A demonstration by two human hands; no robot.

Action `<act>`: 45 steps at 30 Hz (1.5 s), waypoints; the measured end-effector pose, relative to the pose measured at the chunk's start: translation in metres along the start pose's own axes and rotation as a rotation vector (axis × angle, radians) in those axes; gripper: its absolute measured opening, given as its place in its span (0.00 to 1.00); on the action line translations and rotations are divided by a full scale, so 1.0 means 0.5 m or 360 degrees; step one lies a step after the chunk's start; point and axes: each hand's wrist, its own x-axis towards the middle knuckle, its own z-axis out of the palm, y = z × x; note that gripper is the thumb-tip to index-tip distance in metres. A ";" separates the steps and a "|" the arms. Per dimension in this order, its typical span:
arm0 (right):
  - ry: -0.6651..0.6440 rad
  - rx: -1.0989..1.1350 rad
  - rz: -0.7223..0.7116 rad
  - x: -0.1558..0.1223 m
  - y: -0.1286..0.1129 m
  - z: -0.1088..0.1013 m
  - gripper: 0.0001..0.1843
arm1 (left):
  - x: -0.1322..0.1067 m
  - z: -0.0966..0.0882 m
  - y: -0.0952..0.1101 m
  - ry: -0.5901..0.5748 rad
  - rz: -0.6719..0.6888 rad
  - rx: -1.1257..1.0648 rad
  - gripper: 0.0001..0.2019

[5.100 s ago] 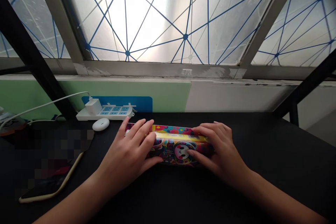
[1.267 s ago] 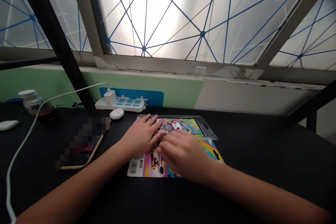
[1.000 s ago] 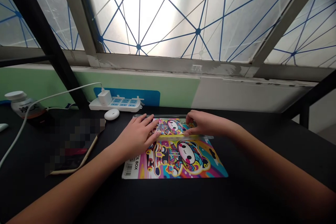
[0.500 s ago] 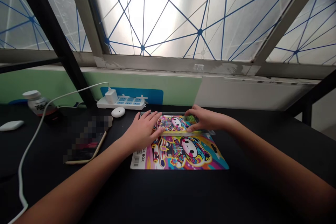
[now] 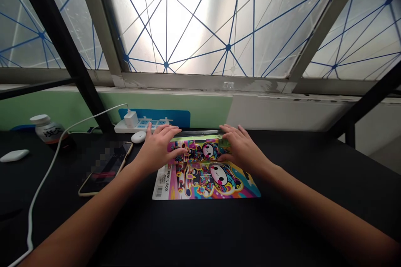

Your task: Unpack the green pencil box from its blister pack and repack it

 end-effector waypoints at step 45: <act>-0.0127 0.0469 -0.0160 -0.226 -0.077 -0.041 0.30 | -0.224 0.002 0.064 -0.0309 -0.0110 -0.0528 0.36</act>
